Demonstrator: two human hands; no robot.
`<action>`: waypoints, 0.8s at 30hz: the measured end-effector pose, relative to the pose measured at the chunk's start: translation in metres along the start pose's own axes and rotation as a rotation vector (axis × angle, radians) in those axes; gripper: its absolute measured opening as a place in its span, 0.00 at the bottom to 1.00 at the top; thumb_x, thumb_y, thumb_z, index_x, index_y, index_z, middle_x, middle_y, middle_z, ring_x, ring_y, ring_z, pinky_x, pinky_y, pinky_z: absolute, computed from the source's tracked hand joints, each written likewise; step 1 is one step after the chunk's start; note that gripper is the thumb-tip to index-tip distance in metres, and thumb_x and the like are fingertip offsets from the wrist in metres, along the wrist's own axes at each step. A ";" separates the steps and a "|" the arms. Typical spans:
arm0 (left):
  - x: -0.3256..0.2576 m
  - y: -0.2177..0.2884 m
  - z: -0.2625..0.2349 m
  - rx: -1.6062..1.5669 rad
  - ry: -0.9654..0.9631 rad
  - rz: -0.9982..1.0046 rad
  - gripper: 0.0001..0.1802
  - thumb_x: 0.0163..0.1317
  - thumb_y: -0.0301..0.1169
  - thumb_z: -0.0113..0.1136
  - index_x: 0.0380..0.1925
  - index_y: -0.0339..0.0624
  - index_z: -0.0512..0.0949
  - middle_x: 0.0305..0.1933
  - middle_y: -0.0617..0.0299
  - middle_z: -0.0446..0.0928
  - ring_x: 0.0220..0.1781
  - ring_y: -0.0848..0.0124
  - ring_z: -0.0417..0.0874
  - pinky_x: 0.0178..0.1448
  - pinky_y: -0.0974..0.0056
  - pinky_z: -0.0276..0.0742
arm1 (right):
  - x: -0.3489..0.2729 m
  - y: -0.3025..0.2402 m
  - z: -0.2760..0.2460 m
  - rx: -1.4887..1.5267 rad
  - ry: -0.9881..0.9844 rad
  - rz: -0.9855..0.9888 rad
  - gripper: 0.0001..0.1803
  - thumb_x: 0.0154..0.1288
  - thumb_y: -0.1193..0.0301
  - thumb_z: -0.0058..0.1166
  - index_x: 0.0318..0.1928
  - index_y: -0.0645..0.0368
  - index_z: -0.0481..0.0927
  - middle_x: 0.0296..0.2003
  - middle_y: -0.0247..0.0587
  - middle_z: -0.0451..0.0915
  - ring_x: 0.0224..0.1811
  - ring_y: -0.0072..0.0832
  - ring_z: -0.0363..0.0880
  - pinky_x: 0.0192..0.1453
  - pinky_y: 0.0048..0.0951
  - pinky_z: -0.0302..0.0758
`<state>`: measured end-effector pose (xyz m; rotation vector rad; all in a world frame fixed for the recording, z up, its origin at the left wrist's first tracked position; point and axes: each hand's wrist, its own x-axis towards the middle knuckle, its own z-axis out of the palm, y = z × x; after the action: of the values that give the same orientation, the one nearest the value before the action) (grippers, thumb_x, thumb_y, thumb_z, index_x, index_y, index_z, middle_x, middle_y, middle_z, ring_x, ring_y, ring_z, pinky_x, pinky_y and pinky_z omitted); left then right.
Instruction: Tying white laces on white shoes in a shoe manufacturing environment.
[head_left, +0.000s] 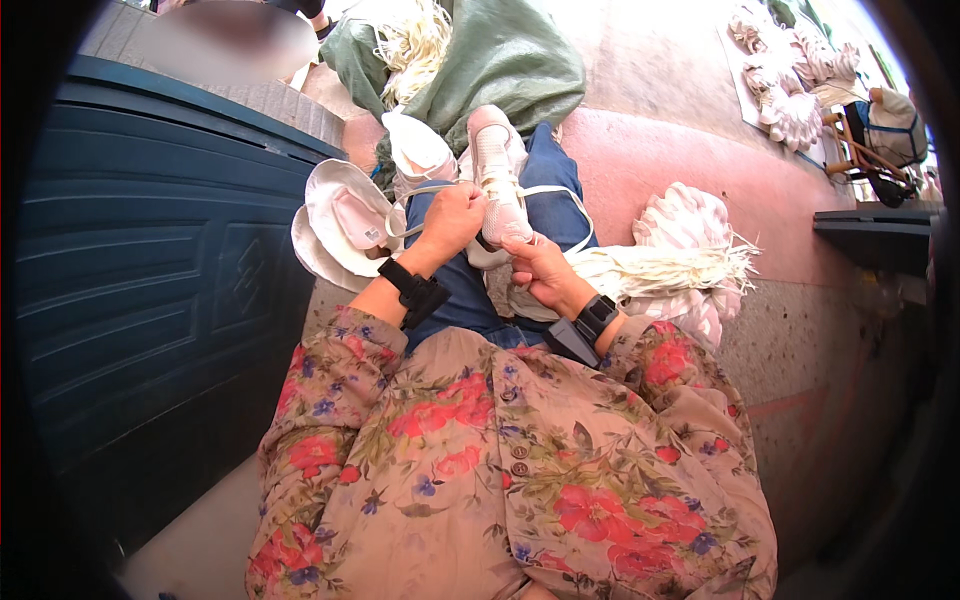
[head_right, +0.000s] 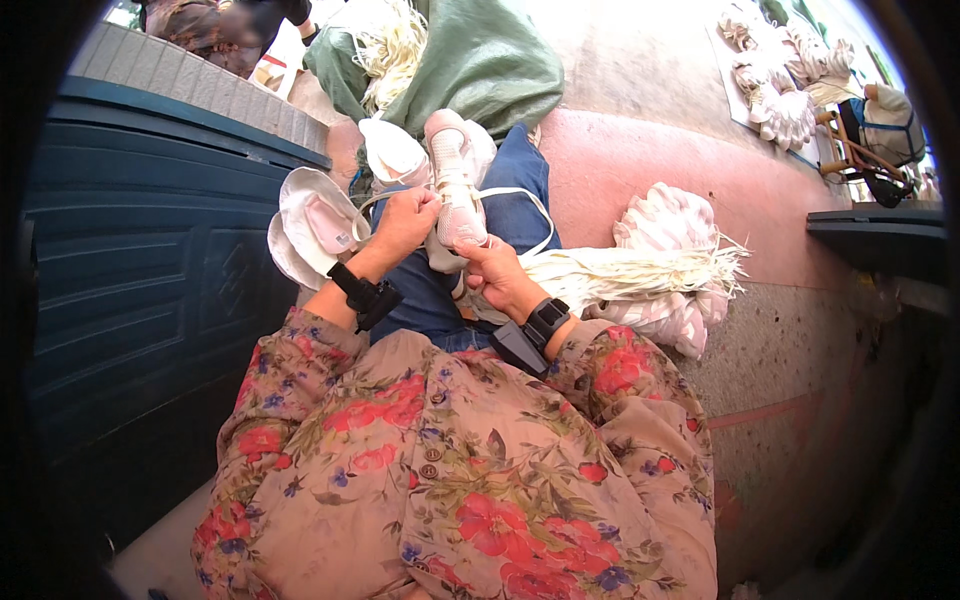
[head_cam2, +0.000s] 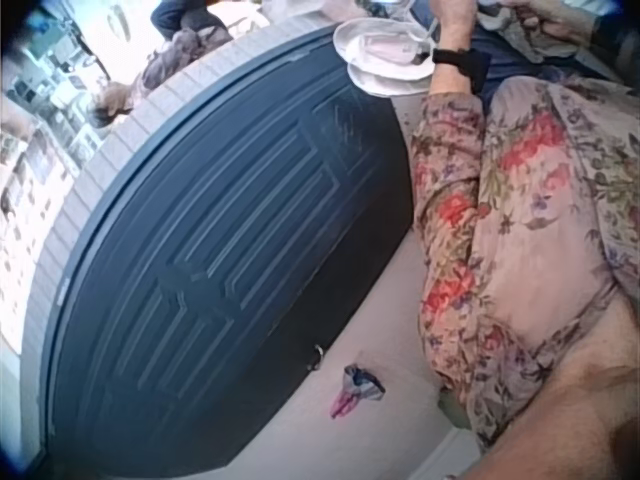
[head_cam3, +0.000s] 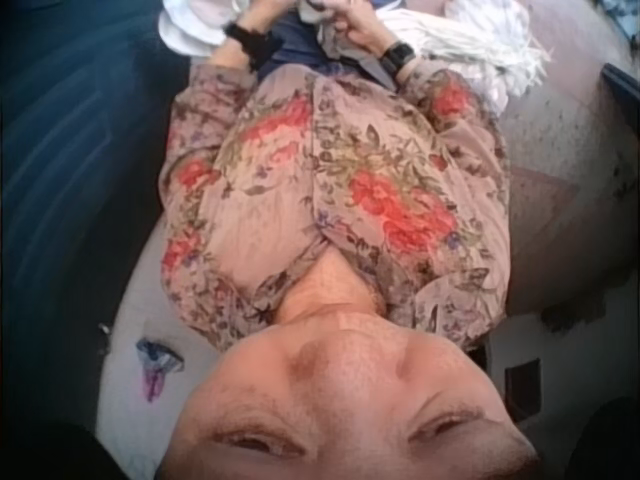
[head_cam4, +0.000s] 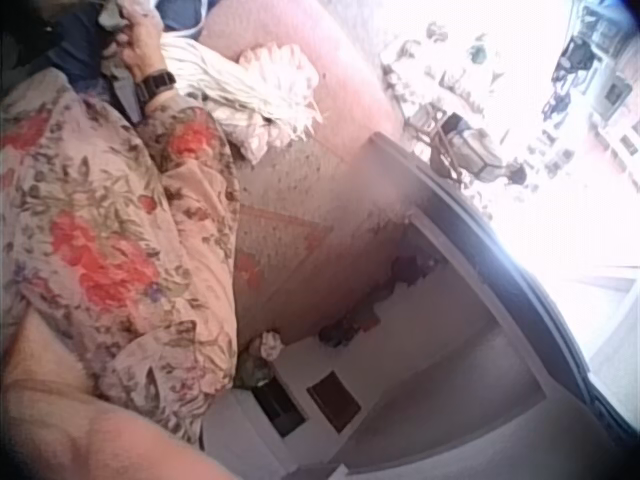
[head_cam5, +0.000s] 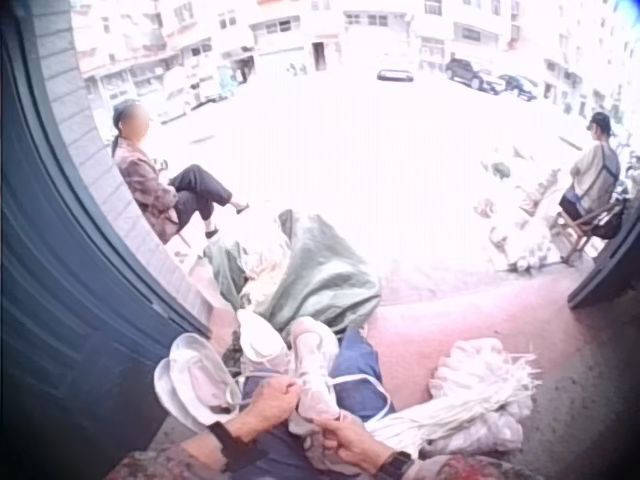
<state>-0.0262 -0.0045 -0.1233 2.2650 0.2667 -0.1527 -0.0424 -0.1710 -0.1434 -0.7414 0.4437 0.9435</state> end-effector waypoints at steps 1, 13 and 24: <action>-0.001 0.000 0.002 0.008 0.006 0.017 0.12 0.52 0.33 0.51 0.28 0.34 0.75 0.26 0.51 0.76 0.30 0.62 0.76 0.35 0.61 0.70 | -0.001 -0.001 -0.002 0.037 -0.005 0.016 0.09 0.54 0.75 0.54 0.36 0.56 0.71 0.24 0.27 0.71 0.14 0.10 0.57 0.12 0.14 0.53; 0.004 -0.006 -0.001 -0.418 -0.390 -0.206 0.09 0.57 0.30 0.49 0.29 0.35 0.74 0.27 0.67 0.73 0.28 0.80 0.70 0.32 0.73 0.67 | -0.001 0.001 -0.006 -0.097 -0.018 0.037 0.08 0.55 0.73 0.53 0.36 0.58 0.71 0.20 0.25 0.67 0.12 0.10 0.53 0.10 0.14 0.49; -0.001 0.007 0.006 -0.031 -0.028 0.121 0.10 0.52 0.30 0.56 0.23 0.31 0.76 0.21 0.62 0.74 0.23 0.78 0.72 0.29 0.70 0.69 | -0.002 0.001 -0.009 -0.208 -0.058 0.041 0.10 0.55 0.70 0.54 0.37 0.57 0.71 0.20 0.24 0.66 0.12 0.09 0.51 0.11 0.14 0.48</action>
<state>-0.0253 -0.0132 -0.1222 2.2389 0.1160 -0.1162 -0.0447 -0.1784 -0.1487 -0.8933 0.3140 1.0572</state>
